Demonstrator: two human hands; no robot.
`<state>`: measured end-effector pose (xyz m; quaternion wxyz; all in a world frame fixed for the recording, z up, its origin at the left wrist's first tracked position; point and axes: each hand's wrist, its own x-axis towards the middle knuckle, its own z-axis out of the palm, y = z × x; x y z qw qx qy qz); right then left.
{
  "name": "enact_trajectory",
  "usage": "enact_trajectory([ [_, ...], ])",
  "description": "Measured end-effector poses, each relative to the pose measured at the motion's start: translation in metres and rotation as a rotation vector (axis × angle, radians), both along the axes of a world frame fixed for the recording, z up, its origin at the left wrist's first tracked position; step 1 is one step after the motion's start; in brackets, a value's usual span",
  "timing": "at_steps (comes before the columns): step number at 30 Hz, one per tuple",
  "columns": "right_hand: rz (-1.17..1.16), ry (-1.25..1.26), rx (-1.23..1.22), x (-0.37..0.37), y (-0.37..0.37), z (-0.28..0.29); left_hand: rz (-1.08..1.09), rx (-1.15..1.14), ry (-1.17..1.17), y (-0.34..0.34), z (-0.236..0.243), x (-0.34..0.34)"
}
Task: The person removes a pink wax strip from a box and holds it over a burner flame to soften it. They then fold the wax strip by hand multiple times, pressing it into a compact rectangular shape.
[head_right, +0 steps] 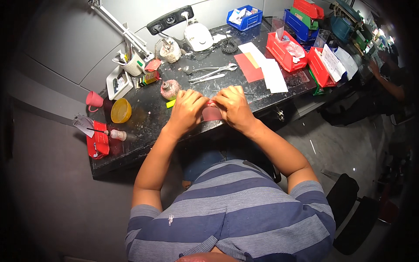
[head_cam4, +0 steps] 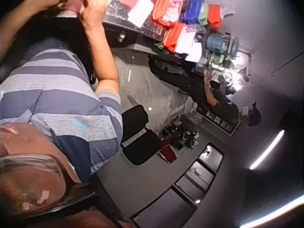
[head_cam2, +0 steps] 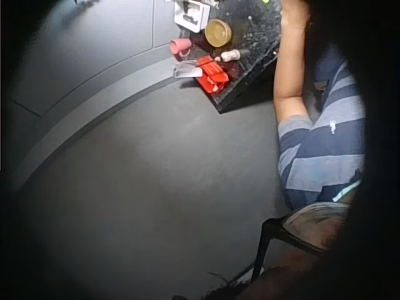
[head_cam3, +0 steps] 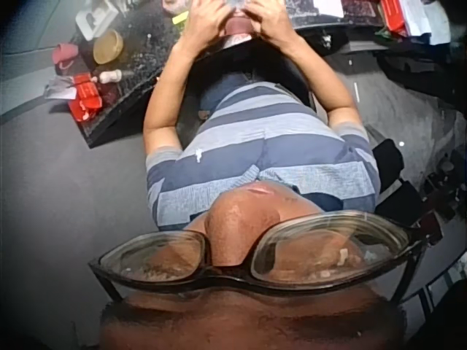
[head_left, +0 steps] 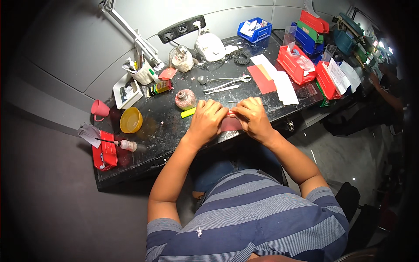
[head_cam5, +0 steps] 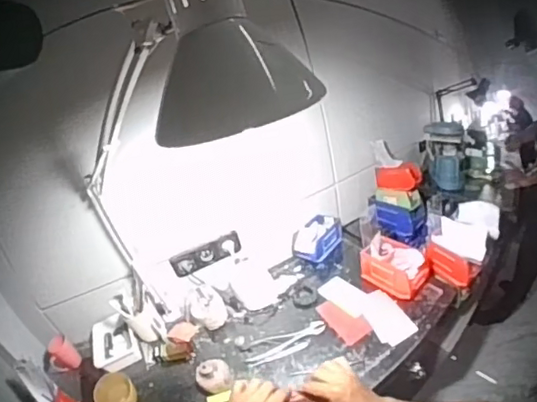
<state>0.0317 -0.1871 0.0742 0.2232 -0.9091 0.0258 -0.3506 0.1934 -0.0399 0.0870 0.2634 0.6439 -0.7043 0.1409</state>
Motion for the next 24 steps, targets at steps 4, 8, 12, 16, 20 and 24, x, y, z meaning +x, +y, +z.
enact_trajectory([
  [4,0.035,-0.110,-0.068,-0.003,0.005,0.011,-0.006,-0.055,-0.078,0.002,0.009,-0.005],
  [8,0.062,-0.153,-0.079,-0.004,0.008,0.022,-0.024,-0.135,-0.080,0.002,0.015,-0.008],
  [12,0.035,-0.205,-0.176,0.001,0.002,0.039,0.015,-0.252,-0.180,-0.001,0.032,-0.006],
  [16,-0.060,-0.336,-0.300,0.009,-0.023,0.041,0.074,-0.385,-0.342,-0.001,0.037,0.009],
  [20,0.054,-0.257,-0.287,-0.007,-0.014,-0.005,0.001,-0.269,-0.298,0.013,-0.008,-0.013],
  [24,0.015,-0.089,-0.070,-0.021,0.000,-0.046,0.069,-0.157,-0.120,0.026,-0.052,-0.034],
])
